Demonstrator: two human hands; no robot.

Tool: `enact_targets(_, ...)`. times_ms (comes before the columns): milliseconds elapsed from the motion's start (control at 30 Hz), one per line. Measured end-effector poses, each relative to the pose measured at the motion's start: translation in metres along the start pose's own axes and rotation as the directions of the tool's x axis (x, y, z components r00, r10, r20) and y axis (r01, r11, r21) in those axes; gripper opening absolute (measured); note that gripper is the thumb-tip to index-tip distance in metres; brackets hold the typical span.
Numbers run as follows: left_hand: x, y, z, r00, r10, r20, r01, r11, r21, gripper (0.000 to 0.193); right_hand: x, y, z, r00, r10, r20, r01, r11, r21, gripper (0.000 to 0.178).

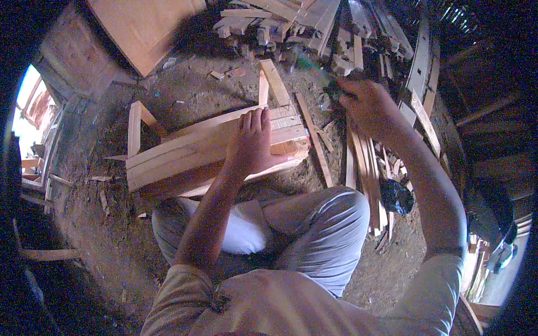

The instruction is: The person assembles a wooden frame by hand, using a hammer to drive nails into the joints. They position planks, align them, and secure them with nails, occasionally adjusting the frame's orientation.

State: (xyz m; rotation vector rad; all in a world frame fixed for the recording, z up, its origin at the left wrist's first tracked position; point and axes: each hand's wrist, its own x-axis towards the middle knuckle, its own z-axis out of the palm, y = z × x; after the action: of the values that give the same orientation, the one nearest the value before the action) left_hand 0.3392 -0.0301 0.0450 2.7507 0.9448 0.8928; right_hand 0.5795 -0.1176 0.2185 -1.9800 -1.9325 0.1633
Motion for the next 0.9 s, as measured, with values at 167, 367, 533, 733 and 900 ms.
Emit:
enact_targets(167, 0.002, 0.002, -0.003, 0.997, -0.022, 0.07, 0.024, 0.999, -0.023, 0.12, -0.005, 0.0, 0.007, 0.999, 0.036, -0.022, -0.036, 0.999, 0.0, 0.048)
enact_targets(367, 0.002, -0.001, -0.004, 0.997, -0.018, 0.079, 0.02, 0.999, -0.026, 0.121, -0.003, -0.008, -0.003, 0.987, 0.153, 0.043, -0.151, 0.987, -0.048, 0.049)
enact_targets(533, 0.008, 0.006, 0.004, 0.997, 0.004, 0.082, 0.0, 0.999, -0.045, 0.121, -0.017, 0.029, 0.011, 0.983, -0.076, 0.168, 0.09, 0.993, -0.075, 0.036)
enact_targets(733, 0.0, -0.005, 0.002, 0.999, -0.01, 0.048, 0.012, 0.999, -0.037, 0.12, -0.008, -0.042, -0.01, 0.982, 0.191, 0.015, -0.191, 0.982, -0.001, 0.036)
enact_targets(900, 0.006, 0.005, 0.003, 0.995, -0.014, 0.098, 0.019, 0.999, -0.049, 0.12, -0.015, 0.039, 0.026, 0.904, -0.427, 0.013, 0.418, 0.878, -0.233, 0.042)
